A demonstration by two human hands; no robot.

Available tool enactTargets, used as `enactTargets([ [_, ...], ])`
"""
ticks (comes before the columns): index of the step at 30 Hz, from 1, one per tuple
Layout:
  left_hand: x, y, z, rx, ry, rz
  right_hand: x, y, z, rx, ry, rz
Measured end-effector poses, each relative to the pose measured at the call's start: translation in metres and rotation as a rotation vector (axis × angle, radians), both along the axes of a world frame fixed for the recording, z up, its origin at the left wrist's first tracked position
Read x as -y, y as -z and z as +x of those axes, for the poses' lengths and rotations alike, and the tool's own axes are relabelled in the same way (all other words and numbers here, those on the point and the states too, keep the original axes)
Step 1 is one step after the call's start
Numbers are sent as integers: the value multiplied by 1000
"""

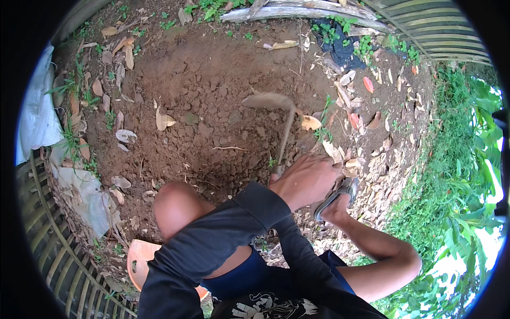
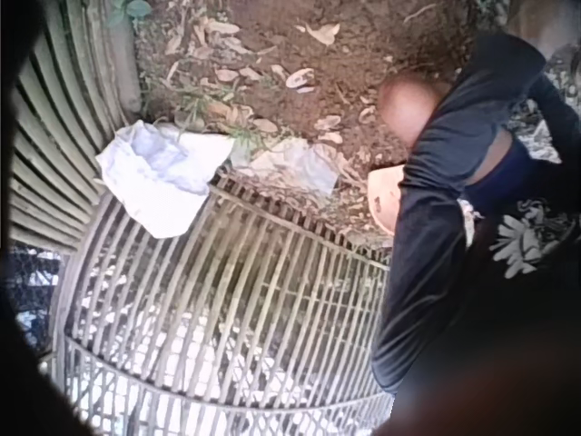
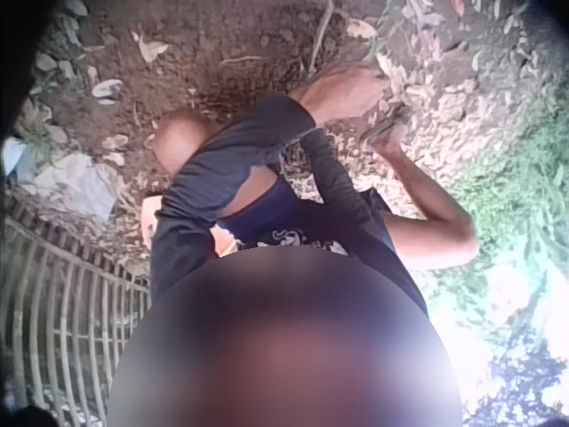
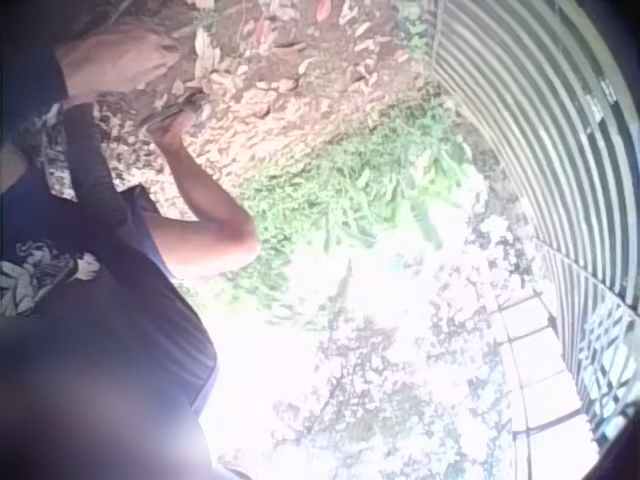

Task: The person uses a small hand hoe to break up and loosen soil in a garden bed. They repeatedly strike and scrape the ground, then gather loose soil into an orange basin with their hands.

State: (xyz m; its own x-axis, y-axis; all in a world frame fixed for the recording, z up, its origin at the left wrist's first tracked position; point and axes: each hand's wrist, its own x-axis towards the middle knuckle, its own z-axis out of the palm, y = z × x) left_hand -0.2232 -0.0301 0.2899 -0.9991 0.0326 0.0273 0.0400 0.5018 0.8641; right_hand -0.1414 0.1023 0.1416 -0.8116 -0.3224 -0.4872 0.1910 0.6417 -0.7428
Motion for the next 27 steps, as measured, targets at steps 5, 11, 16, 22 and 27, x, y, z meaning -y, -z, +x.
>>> enactTargets([
  [5, 3, 2, -7, -36, 9, -14, 14, -3, -4, 6, -104, 114],
  [11, 0, 3, -6, -55, -17, 14, 21, 6, -9, -6, -22, -24],
  [16, -2, 2, -9, -14, 7, 6, 31, 4, -11, 29, -74, -55],
  [22, 0, -4, -3, -100, -50, 31, 75, -27, -26, -172, -251, 188],
  [27, 2, -2, -1, -181, -129, 30, 104, -39, -54, -84, -700, 480],
])
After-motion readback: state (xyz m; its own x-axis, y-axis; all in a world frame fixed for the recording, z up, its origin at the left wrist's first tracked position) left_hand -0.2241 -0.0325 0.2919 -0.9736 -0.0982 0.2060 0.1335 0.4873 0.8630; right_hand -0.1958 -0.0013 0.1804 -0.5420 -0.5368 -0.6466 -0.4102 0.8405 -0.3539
